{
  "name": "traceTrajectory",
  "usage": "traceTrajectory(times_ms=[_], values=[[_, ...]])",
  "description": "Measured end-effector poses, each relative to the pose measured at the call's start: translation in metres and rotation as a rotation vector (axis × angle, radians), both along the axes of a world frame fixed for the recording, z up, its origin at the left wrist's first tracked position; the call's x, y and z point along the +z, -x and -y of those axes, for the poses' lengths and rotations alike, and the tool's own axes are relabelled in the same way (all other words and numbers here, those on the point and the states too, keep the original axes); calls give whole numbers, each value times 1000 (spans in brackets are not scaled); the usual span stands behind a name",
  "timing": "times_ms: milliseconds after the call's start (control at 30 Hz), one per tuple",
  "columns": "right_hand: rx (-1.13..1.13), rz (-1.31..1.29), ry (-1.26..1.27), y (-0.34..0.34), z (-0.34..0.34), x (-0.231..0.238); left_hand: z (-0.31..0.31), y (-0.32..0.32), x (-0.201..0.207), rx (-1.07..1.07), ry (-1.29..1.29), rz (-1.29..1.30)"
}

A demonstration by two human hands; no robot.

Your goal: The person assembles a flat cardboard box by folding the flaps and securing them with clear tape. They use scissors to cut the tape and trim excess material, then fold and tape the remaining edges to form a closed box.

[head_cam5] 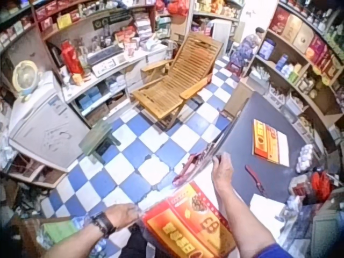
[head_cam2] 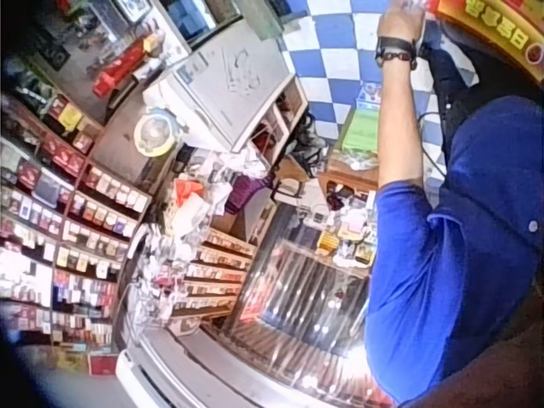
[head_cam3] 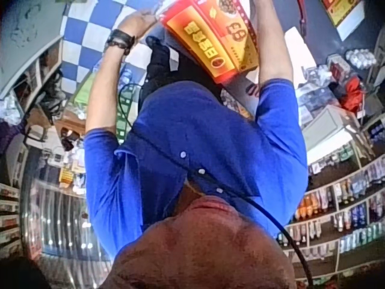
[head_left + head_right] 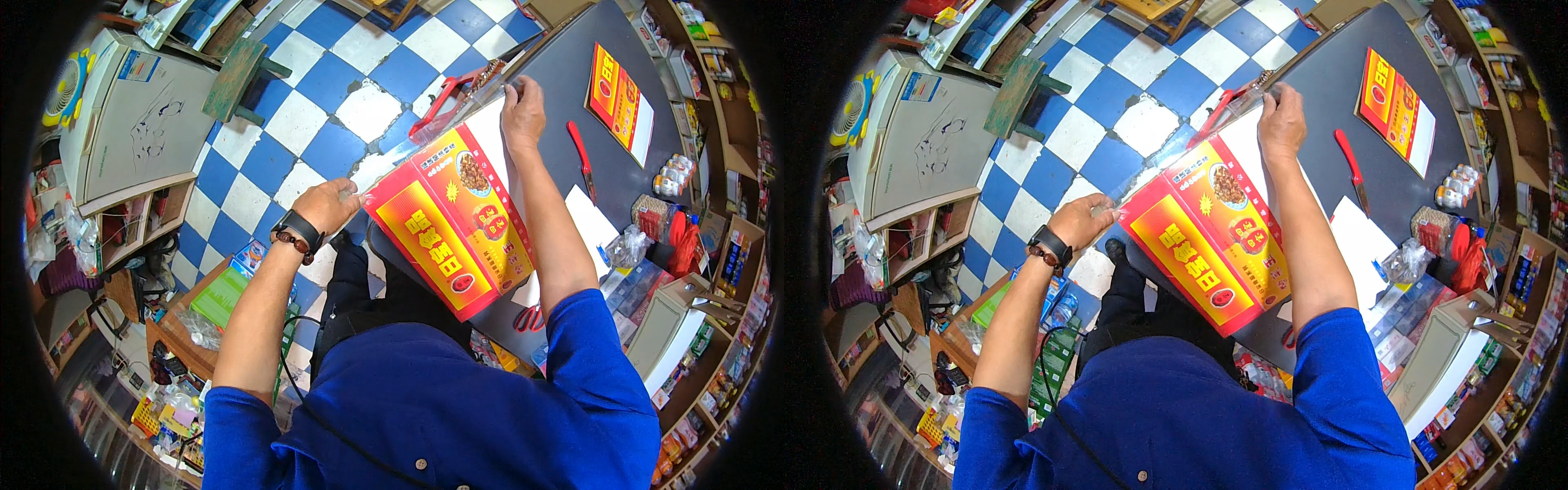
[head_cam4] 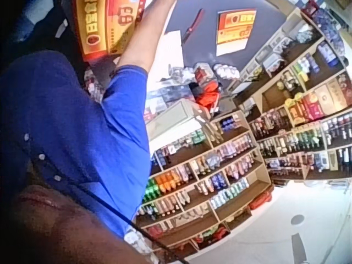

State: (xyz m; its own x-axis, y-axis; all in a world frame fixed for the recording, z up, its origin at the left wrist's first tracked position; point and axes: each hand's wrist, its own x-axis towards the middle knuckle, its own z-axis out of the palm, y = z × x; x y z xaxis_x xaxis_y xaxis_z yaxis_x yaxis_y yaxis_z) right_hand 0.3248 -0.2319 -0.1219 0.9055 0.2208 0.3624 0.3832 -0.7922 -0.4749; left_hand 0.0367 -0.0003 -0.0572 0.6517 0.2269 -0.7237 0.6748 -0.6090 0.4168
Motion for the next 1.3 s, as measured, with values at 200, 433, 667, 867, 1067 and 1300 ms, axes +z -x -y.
traceTrajectory(times_ms=[200,433,667,867,1067,1300], values=[[26,-46,-6,-3,9,-1,-4,8,-23,97,159,110],[-75,-314,251,8,18,18,-8,15,-38,257,471,159],[-20,-615,-84,15,32,20,-1,56,-45,268,495,216],[43,-514,-180,41,36,35,3,71,-29,276,476,299],[238,-485,-205,44,25,70,4,69,-4,297,486,334],[321,-229,-110,39,23,75,-1,65,7,266,457,342]])
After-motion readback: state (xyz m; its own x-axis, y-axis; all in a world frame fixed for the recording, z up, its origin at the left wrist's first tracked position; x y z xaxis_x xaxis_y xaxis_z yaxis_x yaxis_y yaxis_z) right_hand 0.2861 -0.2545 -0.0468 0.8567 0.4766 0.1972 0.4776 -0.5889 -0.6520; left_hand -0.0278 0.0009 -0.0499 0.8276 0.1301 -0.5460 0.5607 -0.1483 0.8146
